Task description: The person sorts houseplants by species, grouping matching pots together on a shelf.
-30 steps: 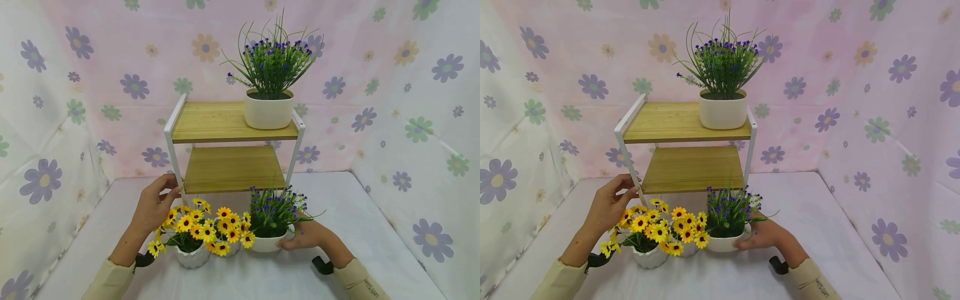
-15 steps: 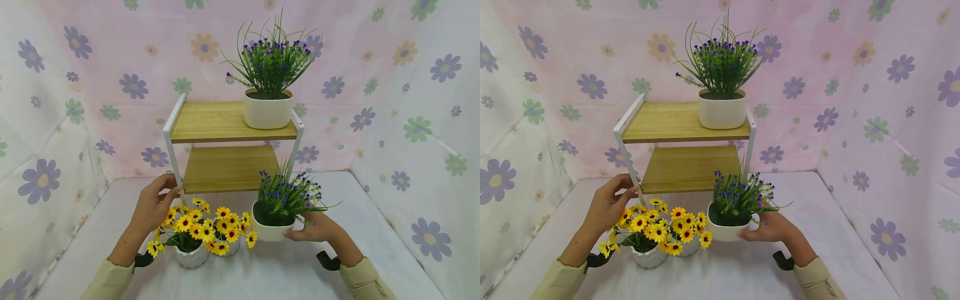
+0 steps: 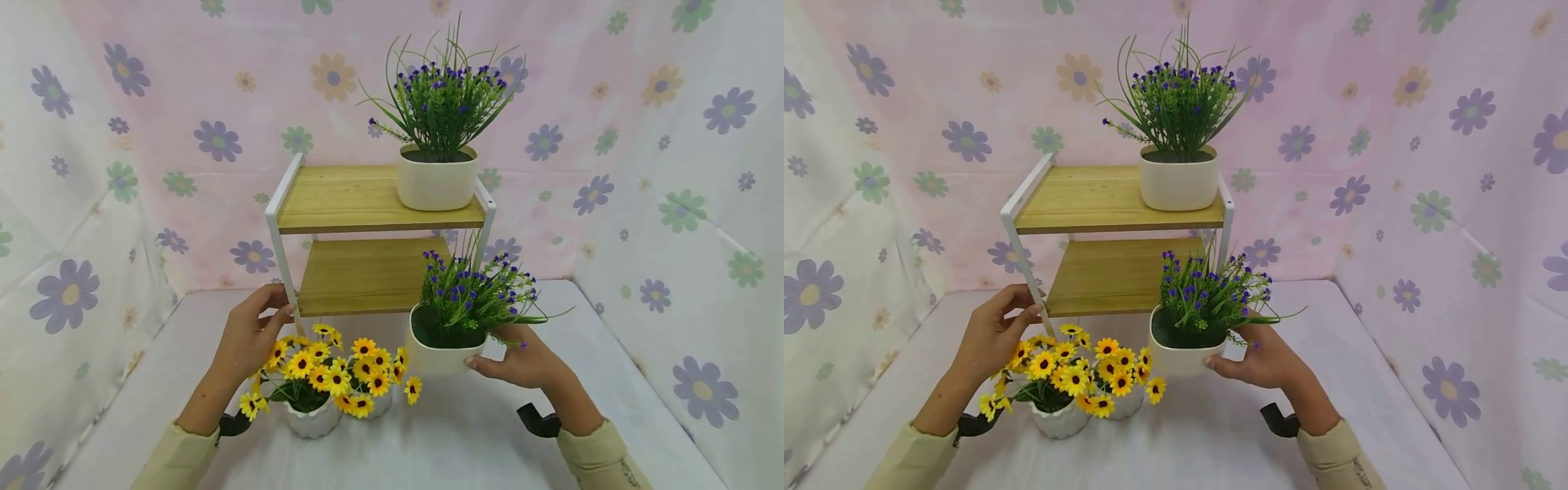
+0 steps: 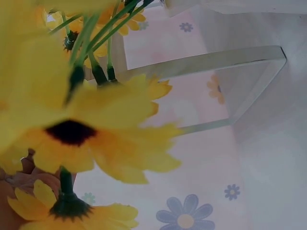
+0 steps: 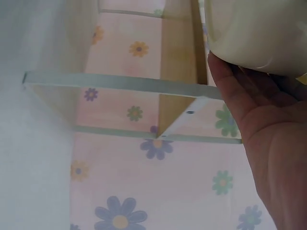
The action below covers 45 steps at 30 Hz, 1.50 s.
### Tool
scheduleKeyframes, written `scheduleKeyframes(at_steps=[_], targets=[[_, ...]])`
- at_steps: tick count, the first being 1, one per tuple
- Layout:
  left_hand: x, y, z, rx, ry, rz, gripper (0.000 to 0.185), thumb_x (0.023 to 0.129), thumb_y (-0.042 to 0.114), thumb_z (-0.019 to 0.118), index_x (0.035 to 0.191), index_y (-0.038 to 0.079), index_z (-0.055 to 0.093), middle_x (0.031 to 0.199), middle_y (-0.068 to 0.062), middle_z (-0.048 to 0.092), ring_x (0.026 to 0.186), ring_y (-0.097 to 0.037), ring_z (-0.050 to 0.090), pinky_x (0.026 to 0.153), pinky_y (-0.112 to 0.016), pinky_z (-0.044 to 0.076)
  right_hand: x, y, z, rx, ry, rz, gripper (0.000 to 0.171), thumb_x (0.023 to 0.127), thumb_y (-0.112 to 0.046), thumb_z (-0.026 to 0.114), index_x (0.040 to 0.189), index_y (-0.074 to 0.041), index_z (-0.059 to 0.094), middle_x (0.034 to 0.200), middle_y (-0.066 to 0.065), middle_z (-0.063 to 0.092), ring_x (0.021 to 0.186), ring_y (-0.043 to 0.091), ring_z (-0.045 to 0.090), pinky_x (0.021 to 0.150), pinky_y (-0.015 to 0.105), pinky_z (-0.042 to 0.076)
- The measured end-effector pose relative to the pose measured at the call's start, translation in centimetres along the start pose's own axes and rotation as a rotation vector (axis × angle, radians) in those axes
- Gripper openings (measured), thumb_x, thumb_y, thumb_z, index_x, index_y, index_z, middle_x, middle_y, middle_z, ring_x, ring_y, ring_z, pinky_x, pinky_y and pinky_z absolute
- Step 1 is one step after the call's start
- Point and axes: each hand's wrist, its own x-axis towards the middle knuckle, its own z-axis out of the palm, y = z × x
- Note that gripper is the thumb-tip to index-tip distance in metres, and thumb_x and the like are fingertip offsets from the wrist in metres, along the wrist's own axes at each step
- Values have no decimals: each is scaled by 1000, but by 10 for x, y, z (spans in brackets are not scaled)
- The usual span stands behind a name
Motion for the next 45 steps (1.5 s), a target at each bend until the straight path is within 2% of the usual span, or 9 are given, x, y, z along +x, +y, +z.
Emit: scheduleKeyframes(at_steps=[2, 5, 7, 9, 23, 27, 31, 38, 45], targets=[[-1, 0, 0, -15, 0, 3, 26, 104, -1, 65, 130, 1, 64, 112, -8, 71, 104, -20, 71, 83, -18, 63, 2, -4, -3, 15, 17, -34, 74, 82, -3, 89, 149, -6, 56, 146, 5, 65, 140, 19, 57, 110, 59, 52], [-1, 1, 0, -30, 4, 11, 25, 104, -1, 65, 129, -1, 64, 111, -8, 71, 103, -22, 71, 82, -16, 62, 5, -8, -6, 49, 31, -82, 78, 82, 2, 87, 152, -8, 55, 149, -2, 62, 141, 11, 54, 115, 40, 49], [-1, 1, 0, -33, 7, 14, 25, 104, -1, 65, 129, 0, 64, 111, -8, 71, 103, -23, 71, 82, -15, 61, 8, -12, -9, 71, 36, -110, 79, 82, 5, 85, 153, -9, 53, 150, -6, 59, 143, 8, 51, 116, 28, 44], [-2, 1, 0, -33, 9, 14, 25, 104, -1, 65, 129, 1, 64, 111, -7, 71, 103, -22, 72, 82, -15, 61, 12, -17, -12, 94, 38, -147, 81, 83, 8, 83, 155, -8, 51, 152, -6, 57, 145, 8, 49, 117, 23, 41], [-1, 1, 1, -38, -3, 5, 25, 104, 0, 66, 128, 3, 65, 112, -7, 71, 104, -22, 72, 83, -25, 65, 54, -69, -33, 125, -26, -257, 91, 86, 15, 74, 164, -5, 33, 165, 6, 41, 157, 23, 34, 127, 32, 34], [-1, 2, 1, -34, -3, 3, 25, 104, 0, 66, 129, 5, 65, 112, -7, 71, 104, -23, 72, 83, -28, 65, 68, -84, -37, 132, -50, -304, 86, 88, 13, 74, 163, -4, 35, 163, 7, 43, 155, 27, 38, 126, 39, 36], [-1, 2, 0, -29, 3, 5, 25, 103, -1, 66, 129, 3, 65, 112, -8, 71, 103, -23, 72, 83, -23, 64, 85, -97, -38, 138, -70, -350, 83, 91, 8, 73, 164, -3, 34, 163, 9, 43, 155, 29, 38, 127, 46, 36], [1, 2, -2, -26, 7, 6, 24, 104, -1, 65, 128, 1, 65, 111, -6, 71, 104, -22, 72, 83, -19, 62, 115, -120, -34, 124, -44, -298, 62, 101, -12, 71, 155, 0, 42, 152, 11, 50, 147, 23, 47, 127, 45, 34], [0, 1, -1, -44, 2, 2, 26, 103, -1, 65, 129, 2, 66, 111, -7, 71, 105, -22, 72, 83, -23, 64, 154, -134, -27, 144, -24, -262, 71, 102, -4, 67, 161, 2, 29, 158, 15, 44, 146, 26, 51, 119, 44, 47]])
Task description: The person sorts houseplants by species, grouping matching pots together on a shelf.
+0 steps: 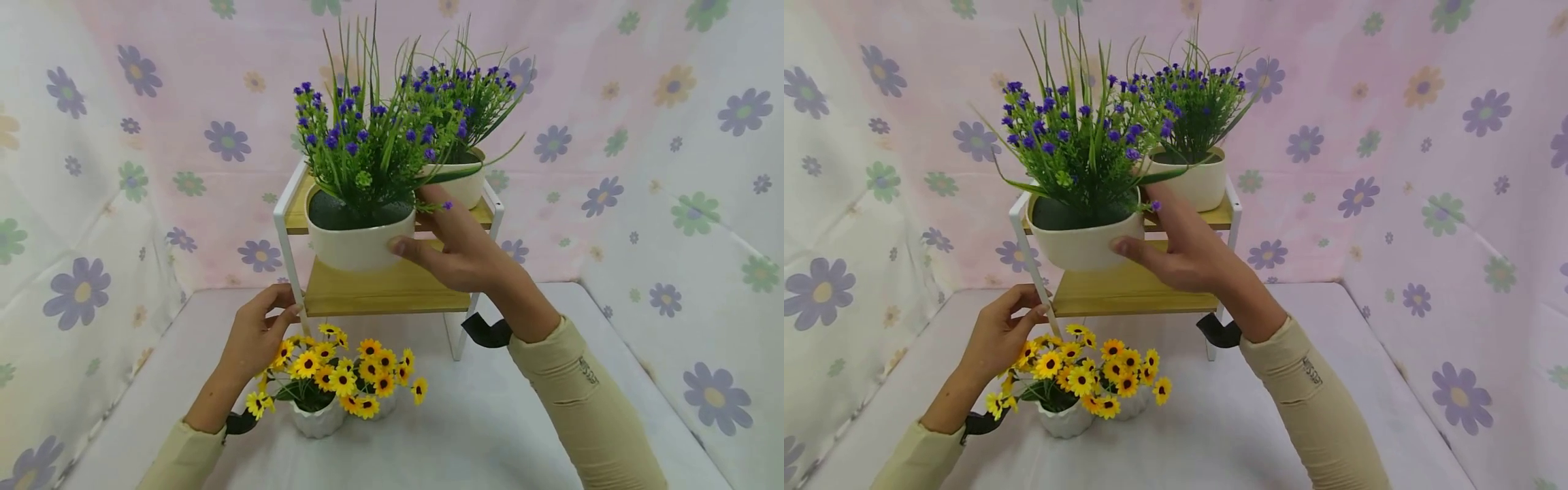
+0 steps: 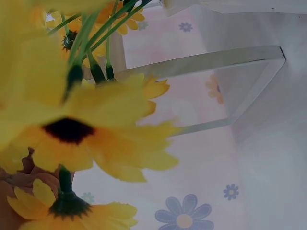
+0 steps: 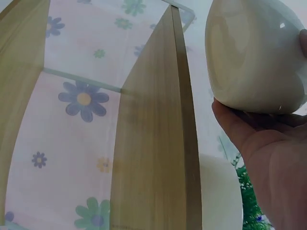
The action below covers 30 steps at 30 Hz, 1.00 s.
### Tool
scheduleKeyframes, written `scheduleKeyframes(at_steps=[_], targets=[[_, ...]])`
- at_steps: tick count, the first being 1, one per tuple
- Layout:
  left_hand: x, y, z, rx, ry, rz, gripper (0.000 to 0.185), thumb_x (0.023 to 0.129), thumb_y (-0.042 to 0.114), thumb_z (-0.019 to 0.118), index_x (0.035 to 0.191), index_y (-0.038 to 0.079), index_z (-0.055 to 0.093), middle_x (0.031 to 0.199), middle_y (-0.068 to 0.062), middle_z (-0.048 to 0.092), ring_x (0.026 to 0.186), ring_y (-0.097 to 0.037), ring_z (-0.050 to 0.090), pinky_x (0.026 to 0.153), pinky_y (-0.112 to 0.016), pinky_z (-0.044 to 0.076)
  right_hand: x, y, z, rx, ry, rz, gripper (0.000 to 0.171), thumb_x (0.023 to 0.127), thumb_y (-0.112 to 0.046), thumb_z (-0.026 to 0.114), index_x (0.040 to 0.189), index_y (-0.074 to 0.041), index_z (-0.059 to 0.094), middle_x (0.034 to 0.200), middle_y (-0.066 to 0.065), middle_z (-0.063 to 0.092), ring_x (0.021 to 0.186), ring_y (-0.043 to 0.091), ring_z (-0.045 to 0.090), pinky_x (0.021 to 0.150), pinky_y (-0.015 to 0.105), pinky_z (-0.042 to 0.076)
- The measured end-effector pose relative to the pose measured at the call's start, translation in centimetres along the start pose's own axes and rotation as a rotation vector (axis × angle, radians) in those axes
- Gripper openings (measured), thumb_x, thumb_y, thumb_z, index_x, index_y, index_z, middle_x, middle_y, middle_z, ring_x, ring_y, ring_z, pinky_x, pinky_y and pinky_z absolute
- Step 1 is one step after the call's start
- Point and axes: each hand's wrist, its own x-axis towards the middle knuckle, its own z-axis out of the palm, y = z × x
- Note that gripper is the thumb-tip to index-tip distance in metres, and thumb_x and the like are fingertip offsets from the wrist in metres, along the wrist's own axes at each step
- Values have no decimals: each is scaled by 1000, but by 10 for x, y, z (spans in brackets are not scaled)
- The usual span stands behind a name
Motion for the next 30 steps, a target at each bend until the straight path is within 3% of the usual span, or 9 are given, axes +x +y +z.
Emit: scheduleKeyframes(at_steps=[2, 8, 16, 22, 25, 27, 30], targets=[[0, -1, 1, -2, -3, 3, 26, 104, -1, 65, 129, 2, 65, 111, -7, 71, 105, -22, 71, 83, -23, 64, 9, 0, 2, -1, 2, 25, 70, 103, -5, 66, 161, 1, 28, 157, 16, 45, 145, 28, 53, 115, 45, 51], [2, -1, 2, -7, -5, 18, 24, 103, -2, 65, 128, -1, 64, 110, -7, 70, 105, -22, 72, 82, -28, 66, 30, 7, 5, 24, 20, 91, 67, 105, -12, 65, 162, -5, 29, 157, 12, 48, 149, 26, 48, 117, 41, 48], [3, -1, 3, 2, -14, -6, 27, 103, -1, 66, 130, 3, 64, 113, -3, 71, 106, -17, 71, 83, -30, 66, 49, 21, 9, 34, 16, 87, 57, 107, -12, 64, 157, -4, 38, 149, 13, 54, 142, 25, 56, 113, 38, 52], [2, -1, 2, 8, -3, -3, 27, 103, -1, 66, 129, 2, 65, 112, -4, 70, 105, -18, 71, 83, -27, 65, 61, 20, 11, -70, 0, 130, 59, 106, -21, 66, 157, -5, 39, 145, 12, 60, 138, 23, 61, 114, 37, 52], [1, -1, 1, 6, 0, 4, 25, 103, -1, 66, 128, 2, 65, 111, -5, 70, 105, -20, 71, 83, -28, 65, 66, 20, 11, -121, -16, 165, 56, 106, -26, 66, 152, -4, 42, 141, 10, 62, 130, 20, 64, 110, 34, 55], [0, -1, 1, -1, 2, 10, 25, 103, -2, 66, 128, 1, 65, 111, -6, 70, 105, -22, 72, 83, -30, 66, 70, 21, 11, -148, -28, 191, 53, 106, -29, 66, 148, -4, 44, 134, 10, 64, 119, 19, 65, 100, 31, 57], [0, 0, 1, -7, 6, 15, 24, 103, -2, 66, 127, 0, 65, 111, -7, 70, 104, -24, 72, 82, -32, 66, 75, 22, 10, -136, -44, 207, 50, 108, -30, 64, 144, -2, 44, 129, 10, 62, 113, 19, 62, 93, 30, 53]])
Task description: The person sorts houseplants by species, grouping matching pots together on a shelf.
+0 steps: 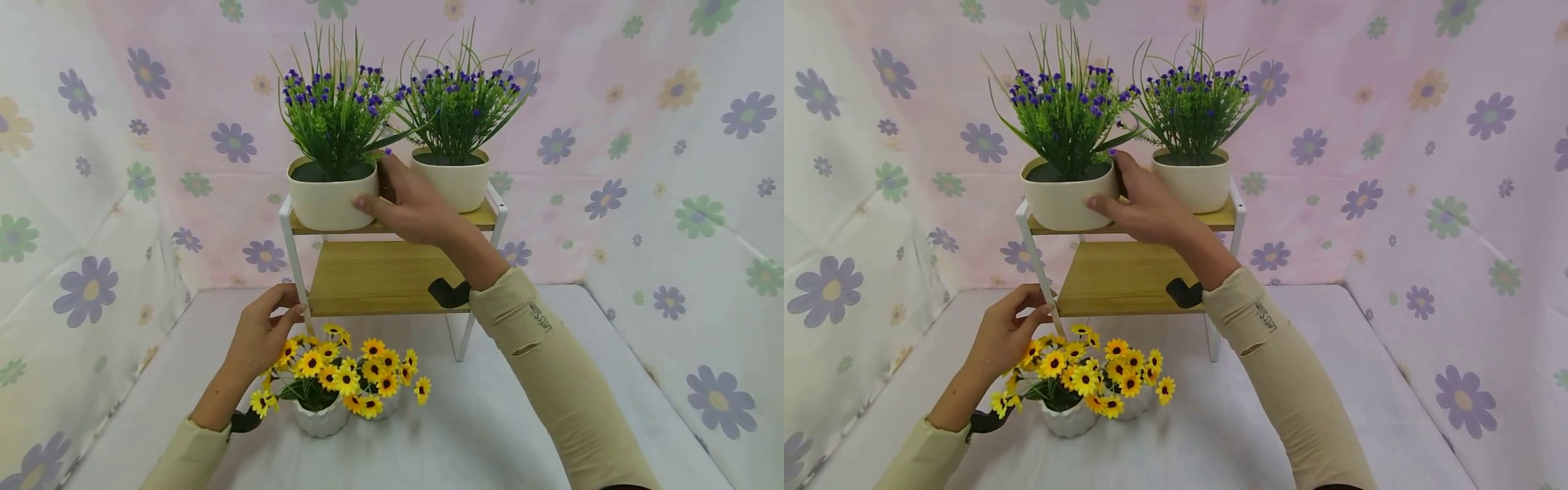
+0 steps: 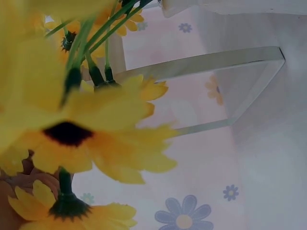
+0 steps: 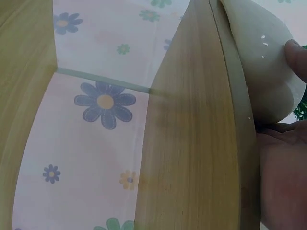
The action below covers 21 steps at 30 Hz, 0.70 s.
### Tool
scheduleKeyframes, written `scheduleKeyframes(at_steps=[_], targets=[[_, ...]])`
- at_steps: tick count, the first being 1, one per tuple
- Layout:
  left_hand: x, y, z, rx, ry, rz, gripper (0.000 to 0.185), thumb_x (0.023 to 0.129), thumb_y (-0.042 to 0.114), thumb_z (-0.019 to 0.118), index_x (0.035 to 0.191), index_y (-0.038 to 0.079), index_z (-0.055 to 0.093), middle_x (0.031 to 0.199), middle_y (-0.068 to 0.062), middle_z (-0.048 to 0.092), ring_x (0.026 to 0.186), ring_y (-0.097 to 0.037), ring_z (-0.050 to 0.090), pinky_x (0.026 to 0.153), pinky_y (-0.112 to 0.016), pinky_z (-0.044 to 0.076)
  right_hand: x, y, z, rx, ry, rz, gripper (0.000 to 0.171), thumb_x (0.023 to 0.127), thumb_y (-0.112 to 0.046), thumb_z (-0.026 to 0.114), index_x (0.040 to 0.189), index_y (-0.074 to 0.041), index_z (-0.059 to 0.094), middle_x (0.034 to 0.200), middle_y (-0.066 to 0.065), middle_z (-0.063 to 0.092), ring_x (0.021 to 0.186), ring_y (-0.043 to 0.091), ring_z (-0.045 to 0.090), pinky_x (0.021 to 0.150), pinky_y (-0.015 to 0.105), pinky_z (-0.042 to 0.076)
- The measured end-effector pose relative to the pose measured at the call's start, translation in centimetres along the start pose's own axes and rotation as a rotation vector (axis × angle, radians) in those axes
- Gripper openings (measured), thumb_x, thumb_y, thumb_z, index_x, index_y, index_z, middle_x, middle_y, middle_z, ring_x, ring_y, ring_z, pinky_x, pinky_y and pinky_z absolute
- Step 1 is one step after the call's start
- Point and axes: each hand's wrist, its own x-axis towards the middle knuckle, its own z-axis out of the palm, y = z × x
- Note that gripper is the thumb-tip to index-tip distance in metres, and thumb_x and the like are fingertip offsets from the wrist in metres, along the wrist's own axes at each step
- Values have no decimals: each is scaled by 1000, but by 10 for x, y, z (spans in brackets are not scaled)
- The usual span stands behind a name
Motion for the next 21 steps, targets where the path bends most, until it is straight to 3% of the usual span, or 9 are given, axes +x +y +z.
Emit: scheduleKeyframes(at_steps=[5, 8, 12, 21], targets=[[1, 3, 0, 5, 5, 2, 24, 103, -1, 66, 126, 1, 65, 110, -7, 70, 104, -24, 72, 81, -35, 67, 8, 2, -1, 7, -2, 26, 53, 109, -32, 62, 146, -1, 41, 127, 13, 62, 113, 20, 61, 94, 33, 51], [1, 4, -1, 14, 6, 2, 24, 103, -1, 67, 126, 0, 65, 110, -7, 71, 104, -25, 73, 81, -37, 67, 11, 2, -1, -3, -6, 66, 66, 109, -35, 60, 159, -3, 31, 142, 14, 58, 127, 20, 59, 106, 32, 51], [1, 3, -1, 20, 6, -1, 24, 103, -1, 66, 127, -2, 64, 110, -8, 71, 104, -25, 73, 81, -38, 67, 13, 2, -1, -4, -22, 97, 80, 110, -38, 58, 169, -5, 15, 163, 13, 45, 149, 18, 46, 124, 35, 39], [-1, 2, 0, 13, 6, 4, 24, 103, -1, 66, 127, -2, 64, 109, -8, 71, 104, -25, 73, 81, -33, 66, 11, 3, 0, -18, -38, 87, 81, 112, -37, 54, 170, -4, 8, 167, 13, 40, 154, 19, 40, 128, 37, 34]])
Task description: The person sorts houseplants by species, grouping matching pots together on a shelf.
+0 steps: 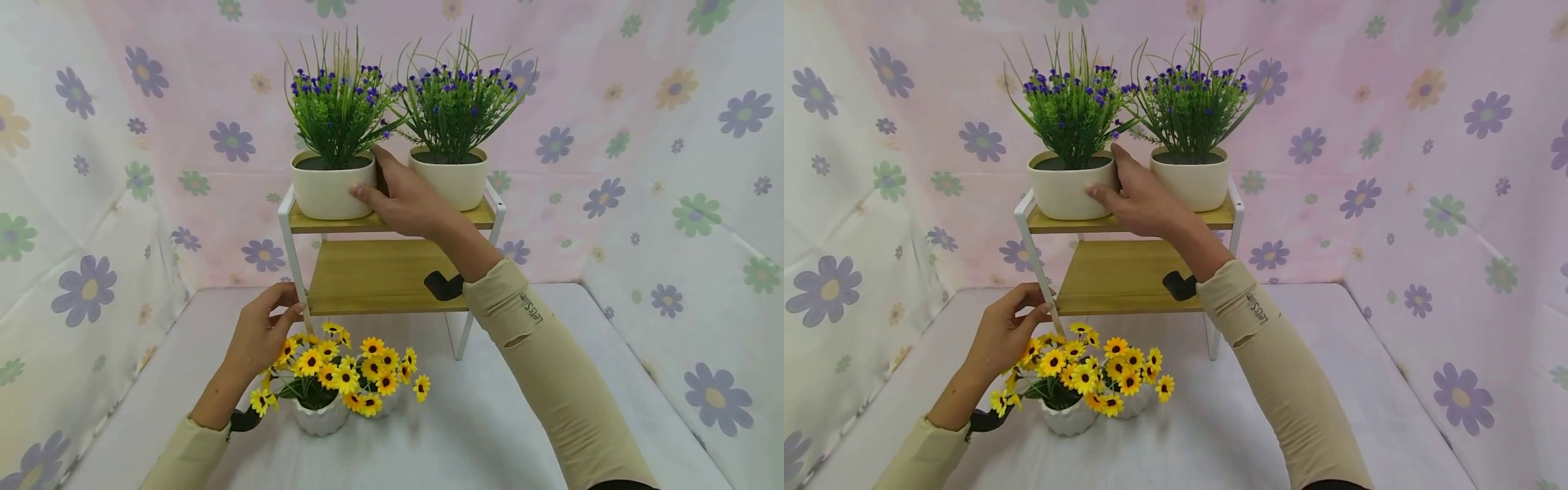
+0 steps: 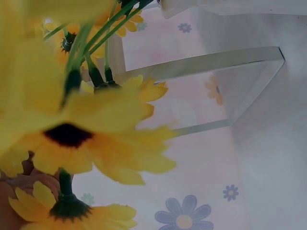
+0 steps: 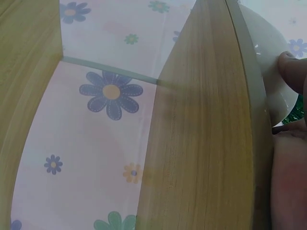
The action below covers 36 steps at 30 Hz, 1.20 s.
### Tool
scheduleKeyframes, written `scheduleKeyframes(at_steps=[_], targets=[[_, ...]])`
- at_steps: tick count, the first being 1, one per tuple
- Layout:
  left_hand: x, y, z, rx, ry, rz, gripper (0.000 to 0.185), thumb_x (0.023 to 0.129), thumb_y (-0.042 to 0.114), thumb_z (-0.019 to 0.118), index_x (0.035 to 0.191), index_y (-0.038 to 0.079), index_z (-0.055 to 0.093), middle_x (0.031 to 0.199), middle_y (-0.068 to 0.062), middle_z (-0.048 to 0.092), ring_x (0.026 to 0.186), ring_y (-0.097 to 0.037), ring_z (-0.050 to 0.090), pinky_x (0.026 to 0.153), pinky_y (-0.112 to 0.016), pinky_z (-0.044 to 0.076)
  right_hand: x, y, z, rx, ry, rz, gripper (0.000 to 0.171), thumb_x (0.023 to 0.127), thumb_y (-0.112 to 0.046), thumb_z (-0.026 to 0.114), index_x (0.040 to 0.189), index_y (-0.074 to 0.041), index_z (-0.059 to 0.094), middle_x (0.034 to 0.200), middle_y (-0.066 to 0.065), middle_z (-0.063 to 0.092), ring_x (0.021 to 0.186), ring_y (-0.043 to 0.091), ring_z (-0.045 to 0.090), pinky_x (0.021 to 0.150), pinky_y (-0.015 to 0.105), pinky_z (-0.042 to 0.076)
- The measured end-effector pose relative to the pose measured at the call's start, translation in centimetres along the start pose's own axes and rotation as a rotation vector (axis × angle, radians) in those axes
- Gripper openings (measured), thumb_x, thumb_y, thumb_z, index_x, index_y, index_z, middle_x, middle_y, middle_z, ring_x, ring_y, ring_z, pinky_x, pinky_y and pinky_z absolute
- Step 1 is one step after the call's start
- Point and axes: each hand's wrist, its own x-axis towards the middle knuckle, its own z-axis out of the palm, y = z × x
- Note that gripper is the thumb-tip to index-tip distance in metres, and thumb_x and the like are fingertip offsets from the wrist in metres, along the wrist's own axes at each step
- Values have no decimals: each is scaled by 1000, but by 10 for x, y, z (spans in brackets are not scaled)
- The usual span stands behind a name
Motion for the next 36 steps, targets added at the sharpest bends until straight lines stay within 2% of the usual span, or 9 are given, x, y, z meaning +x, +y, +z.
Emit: scheduleKeyframes(at_steps=[8, 18, 21, 27, 33, 36], targets=[[-1, -3, 1, 7, -4, -13, 24, 104, 0, 66, 127, 0, 65, 110, -7, 71, 105, -25, 73, 82, -36, 67, -3, 1, 1, 2, 18, -21, 82, 111, -36, 56, 169, -3, 9, 166, 15, 41, 153, 20, 40, 127, 36, 35], [0, -2, 1, 20, -4, -6, 24, 103, -1, 66, 127, -1, 64, 110, -7, 71, 104, -25, 73, 81, -41, 67, -13, -3, -1, 12, 28, 15, 94, 106, -38, 67, 170, -5, 7, 174, 15, 23, 158, 22, 32, 128, 35, 33], [0, -2, 0, 20, -4, -5, 24, 103, -1, 66, 127, -1, 64, 110, -8, 71, 104, -25, 73, 81, -41, 67, -17, -3, -1, 14, 23, 10, 95, 105, -37, 69, 170, -5, 7, 174, 14, 25, 158, 23, 32, 127, 36, 34], [1, -2, 0, 16, -3, -4, 24, 103, 0, 66, 127, -1, 64, 111, -8, 71, 104, -25, 73, 81, -40, 67, -31, -3, -1, -7, 19, -6, 99, 104, -39, 70, 170, -6, 3, 173, 12, 29, 158, 22, 33, 127, 35, 34], [0, -1, -1, 9, -5, -12, 25, 103, 0, 66, 128, 1, 64, 111, -8, 71, 105, -26, 73, 81, -40, 67, -49, -3, -2, -52, 16, -8, 99, 103, -43, 70, 171, -11, 5, 174, 10, 27, 158, 23, 33, 128, 39, 34], [-1, -1, -1, 12, -3, -16, 25, 103, 0, 66, 128, 3, 65, 110, -7, 70, 105, -25, 73, 82, -40, 67, -59, -3, 0, -84, 17, -43, 99, 103, -42, 71, 171, -10, 7, 174, 11, 27, 158, 24, 33, 128, 41, 34]])
